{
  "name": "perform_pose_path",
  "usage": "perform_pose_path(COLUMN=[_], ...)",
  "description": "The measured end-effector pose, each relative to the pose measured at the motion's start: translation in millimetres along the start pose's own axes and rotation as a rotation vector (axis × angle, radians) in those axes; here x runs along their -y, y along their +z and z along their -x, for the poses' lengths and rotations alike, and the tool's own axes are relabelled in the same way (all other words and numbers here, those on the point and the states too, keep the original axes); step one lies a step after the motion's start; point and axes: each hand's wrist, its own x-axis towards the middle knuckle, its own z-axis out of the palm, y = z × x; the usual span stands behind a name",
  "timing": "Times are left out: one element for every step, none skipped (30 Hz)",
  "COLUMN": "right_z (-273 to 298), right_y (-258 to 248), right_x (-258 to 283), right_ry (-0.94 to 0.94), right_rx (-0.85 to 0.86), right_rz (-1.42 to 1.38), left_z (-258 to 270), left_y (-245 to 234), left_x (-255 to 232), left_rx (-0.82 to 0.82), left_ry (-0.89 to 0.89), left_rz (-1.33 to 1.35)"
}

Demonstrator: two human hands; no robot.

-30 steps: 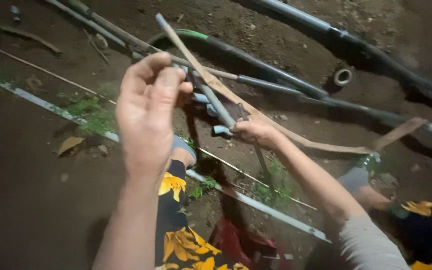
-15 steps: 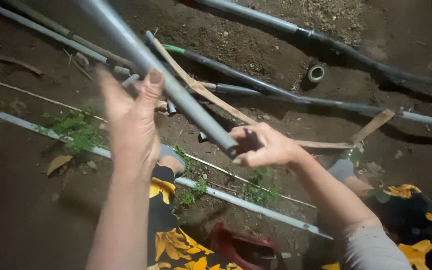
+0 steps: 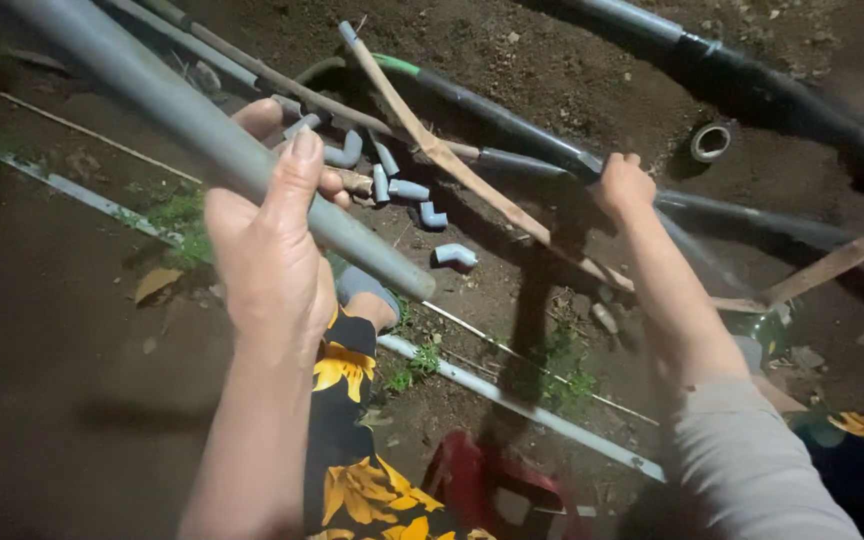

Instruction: Cutting a plastic pipe using a hand saw in an outdoor work area

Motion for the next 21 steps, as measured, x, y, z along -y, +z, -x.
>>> perform_pose_path(right_z=[-3.8, -4.8, -5.3, -4.1, -2.8, 1.1, 5.7, 26.1, 47.4, 68.7, 90.4, 111.1, 133.1, 148.6, 165.0, 181.7, 192.3, 202.1, 212.3, 219.4, 227.0], right_y=[11.5, 14.1, 16.6, 18.8, 15.9, 13.1, 10.1, -0.2, -10.7, -21.6, -32.9, -45.3, -57.7, -69.3, -80.9, -91.9, -98.0, -104.5, -110.7, -111.5, -112.1], right_x=[-6.3, -5.2, -4.1, -5.4, -5.0, -9.9, -15.6, -8.6, -1.6, 6.4, 10.8, 15.7, 20.8, 19.6, 18.5, 17.7, 7.0, -3.5, -13.8, -30.7, -47.7], right_ry=[0.032, 0.029, 0.054, 0.082, 0.082, 0.008, -0.066, -0.056, -0.147, -0.238, -0.227, -0.26, -0.294, -0.286, -0.278, -0.271, -0.262, -0.262, -0.261, -0.252, -0.245], right_rx=[-0.025, -0.024, -0.028, -0.031, -0.029, 0.002, 0.034, 0.032, 0.058, 0.08, 0.074, 0.1, 0.123, 0.107, 0.151, 0.195, 0.179, 0.15, 0.12, 0.105, 0.014], right_rz=[-0.014, -0.017, 0.003, 0.027, 0.027, 0.112, 0.197, 0.202, 0.292, 0.38, 0.383, 0.286, 0.189, 0.192, 0.072, -0.052, -0.052, -0.022, 0.009, 0.008, 0.021], left_z=[-0.9, -1.1, -0.9, 0.1, -0.3, 1.3, 3.9, 3.2, 3.7, 5.1, 4.8, 4.2, 4.6, 6.6, 9.0, 10.7, 12.1, 13.3, 14.4, 16.7, 19.4], left_y=[-2.4, -3.0, -3.9, -4.8, -4.1, -2.7, -1.1, -1.0, -0.9, -1.3, -1.3, -0.2, 0.8, 3.4, 6.1, 9.7, 12.7, 16.5, 20.4, 22.7, 24.9], left_x=[0.3, 1.2, 1.9, 2.9, 0.9, 0.6, 0.2, 0.2, -0.3, -1.6, 1.9, 4.4, 6.2, 6.4, 6.0, 5.1, 7.4, 9.6, 11.5, 13.8, 16.0], left_rx=[0.015, 0.012, 0.035, 0.058, 0.057, 0.051, 0.044, 0.052, 0.066, 0.082, 0.092, 0.109, 0.126, 0.138, 0.136, 0.136, 0.151, 0.15, 0.15, 0.165, 0.187], left_ry=[0.041, 0.044, 0.07, 0.092, 0.091, 0.071, 0.05, 0.044, 0.039, 0.04, 0.04, 0.036, 0.031, 0.038, -0.003, -0.046, -0.041, -0.078, -0.116, -0.11, -0.11], left_rz=[-0.053, -0.056, -0.062, -0.066, -0.067, -0.077, -0.087, -0.08, -0.119, -0.156, -0.148, -0.11, -0.072, -0.059, -0.041, -0.027, -0.018, -0.008, 0.002, 0.011, 0.003])
